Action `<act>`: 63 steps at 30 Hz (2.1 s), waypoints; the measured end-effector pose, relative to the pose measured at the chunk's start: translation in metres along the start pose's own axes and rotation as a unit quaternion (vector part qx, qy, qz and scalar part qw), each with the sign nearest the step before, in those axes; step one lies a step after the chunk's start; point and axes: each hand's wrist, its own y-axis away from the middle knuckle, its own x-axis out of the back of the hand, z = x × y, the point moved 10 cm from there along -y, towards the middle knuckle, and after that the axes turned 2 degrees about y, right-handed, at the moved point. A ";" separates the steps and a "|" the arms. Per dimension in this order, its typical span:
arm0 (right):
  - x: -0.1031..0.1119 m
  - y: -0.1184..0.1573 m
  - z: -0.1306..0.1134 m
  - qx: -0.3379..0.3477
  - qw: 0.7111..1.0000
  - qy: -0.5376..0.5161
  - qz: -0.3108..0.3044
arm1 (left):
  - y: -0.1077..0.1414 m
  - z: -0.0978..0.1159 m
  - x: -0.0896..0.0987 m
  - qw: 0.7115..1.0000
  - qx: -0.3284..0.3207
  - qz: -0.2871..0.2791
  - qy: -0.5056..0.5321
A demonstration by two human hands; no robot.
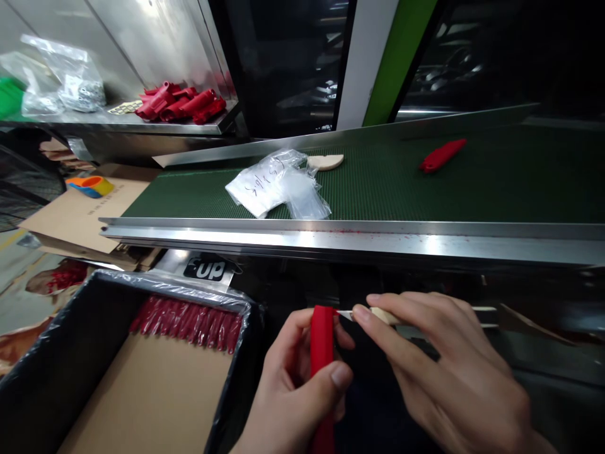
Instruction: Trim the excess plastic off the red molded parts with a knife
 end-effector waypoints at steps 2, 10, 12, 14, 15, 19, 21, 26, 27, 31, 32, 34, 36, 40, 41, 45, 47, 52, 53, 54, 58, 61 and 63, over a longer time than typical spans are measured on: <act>-0.001 0.000 0.002 -0.012 1.000 -0.022 -0.003 | -0.001 -0.002 -0.001 1.000 0.004 -0.017 0.009; 0.000 0.001 0.004 -0.089 0.987 -0.131 0.004 | -0.001 -0.007 -0.017 0.985 0.035 -0.109 0.132; -0.001 0.002 0.002 -0.079 0.988 -0.136 0.007 | 0.000 -0.007 -0.020 0.979 0.043 -0.124 0.159; -0.001 0.003 0.001 -0.076 0.987 -0.137 0.016 | 0.000 -0.006 -0.023 0.974 0.047 -0.138 0.173; -0.001 0.003 0.001 -0.075 0.988 -0.137 0.018 | 0.001 -0.006 -0.024 0.973 0.046 -0.143 0.177; -0.005 0.002 0.000 -0.074 0.986 -0.149 0.008 | 0.002 -0.004 -0.025 0.969 0.045 -0.154 0.188; -0.007 0.003 0.001 -0.073 0.987 -0.143 0.009 | 0.002 -0.006 -0.026 0.966 0.048 -0.169 0.191; -0.008 0.008 0.017 -0.121 0.977 -0.173 0.040 | 0.004 -0.008 -0.038 0.939 0.015 -0.249 0.238; -0.007 0.009 0.017 -0.123 0.975 -0.183 0.040 | 0.004 -0.007 -0.039 0.932 0.005 -0.255 0.258; -0.004 0.006 0.004 -0.072 0.982 -0.174 0.018 | 0.003 -0.012 -0.035 0.937 0.026 -0.202 0.284; -0.004 0.005 0.001 -0.061 0.985 -0.163 0.014 | 0.004 -0.013 -0.034 0.939 0.033 -0.189 0.286; -0.003 0.006 -0.004 -0.046 0.989 -0.141 0.013 | 0.005 -0.011 -0.034 0.940 0.034 -0.177 0.291; -0.003 0.006 -0.005 -0.040 0.991 -0.128 0.018 | 0.007 -0.008 -0.036 0.937 0.034 -0.186 0.293; -0.005 0.006 -0.004 -0.044 0.991 -0.126 0.021 | 0.006 -0.009 -0.038 0.936 0.035 -0.198 0.290; -0.004 0.006 -0.004 -0.043 0.991 -0.127 0.023 | 0.006 -0.010 -0.037 0.935 0.035 -0.198 0.292; -0.005 0.007 -0.003 -0.040 0.991 -0.125 0.021 | 0.007 -0.010 -0.035 0.934 0.035 -0.190 0.300; -0.005 0.008 -0.003 -0.040 0.992 -0.120 0.023 | 0.007 -0.010 -0.035 0.934 0.037 -0.186 0.304; -0.003 0.006 -0.005 -0.029 0.994 -0.093 0.056 | 0.006 -0.016 -0.039 0.920 0.076 -0.184 0.337; -0.003 0.005 -0.005 -0.028 0.994 -0.086 0.062 | 0.006 -0.019 -0.041 0.917 0.091 -0.190 0.340; -0.003 0.005 -0.006 -0.026 0.994 -0.080 0.069 | 0.008 -0.022 -0.043 0.913 0.107 -0.198 0.341; -0.004 0.006 -0.006 -0.024 0.994 -0.068 0.079 | 0.014 -0.029 -0.052 0.889 0.157 -0.234 0.361; -0.009 0.010 -0.007 -0.020 0.995 -0.070 0.064 | 0.016 -0.028 -0.054 0.874 0.162 -0.233 0.395; -0.012 0.013 -0.008 -0.013 0.996 -0.075 0.048 | 0.016 -0.029 -0.054 0.864 0.162 -0.228 0.418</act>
